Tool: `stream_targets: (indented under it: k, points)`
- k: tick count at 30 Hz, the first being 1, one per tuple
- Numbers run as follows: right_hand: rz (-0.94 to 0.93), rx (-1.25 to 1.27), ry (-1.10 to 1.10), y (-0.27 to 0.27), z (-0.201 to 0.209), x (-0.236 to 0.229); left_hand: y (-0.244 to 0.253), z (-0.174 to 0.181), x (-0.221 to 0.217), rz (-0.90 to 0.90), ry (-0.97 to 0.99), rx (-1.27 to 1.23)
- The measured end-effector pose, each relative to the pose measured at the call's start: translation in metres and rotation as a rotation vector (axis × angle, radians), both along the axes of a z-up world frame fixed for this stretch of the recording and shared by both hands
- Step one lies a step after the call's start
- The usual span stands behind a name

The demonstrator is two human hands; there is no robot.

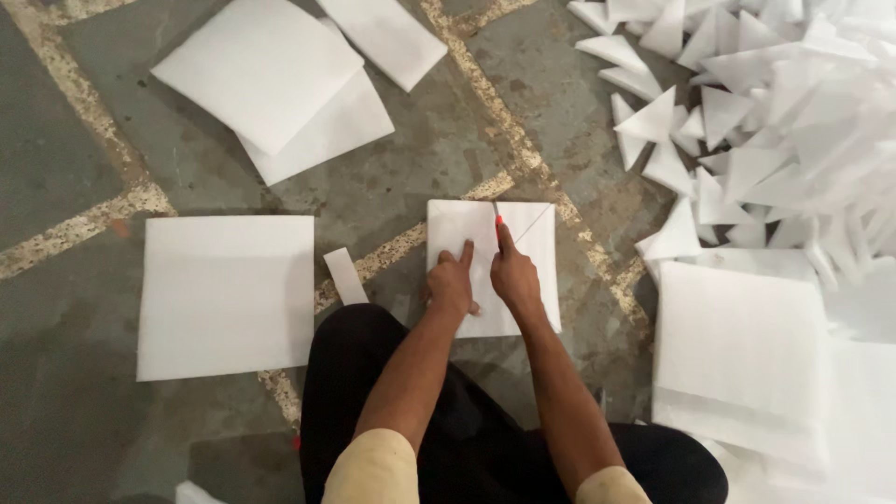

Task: The person sits on the floor and uses a red utility knife to cut white foam sheets into smaller rectangular pieces. They repeatedly pick up sheets, score them with the knife, and separate the cut sections, placing the finished pieces into a growing pile on the floor.

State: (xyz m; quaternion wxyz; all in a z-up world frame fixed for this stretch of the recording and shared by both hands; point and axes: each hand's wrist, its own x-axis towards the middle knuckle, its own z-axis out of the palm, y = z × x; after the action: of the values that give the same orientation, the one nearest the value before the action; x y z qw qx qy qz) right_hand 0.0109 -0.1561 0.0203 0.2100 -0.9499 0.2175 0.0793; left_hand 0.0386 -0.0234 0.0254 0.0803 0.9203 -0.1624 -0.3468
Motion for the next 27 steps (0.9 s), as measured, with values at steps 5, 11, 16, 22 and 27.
stream_targets:
  k: [5, 11, 16, 22, 27]
  points:
    - [0.0, 0.054, 0.059, -0.007, 0.006, 0.022, 0.0, 0.013, 0.005, 0.033, 0.08, 0.021]
    - [-0.03, 0.082, 0.156, 0.011, 0.012, -0.09, 0.004, 0.008, 0.001, 0.049, -0.019, -0.048]
    - [-0.025, 0.034, 0.379, 0.049, 0.037, -0.254, -0.002, -0.008, 0.003, 0.037, 0.017, -0.004]
    - [-0.02, 0.078, 0.159, 0.055, 0.071, -0.273, -0.008, -0.084, -0.037, -0.046, -0.165, -0.147]
    - [-0.102, 0.19, 0.185, 0.048, 0.068, -0.233, -0.005, -0.048, -0.038, -0.042, -0.196, -0.124]
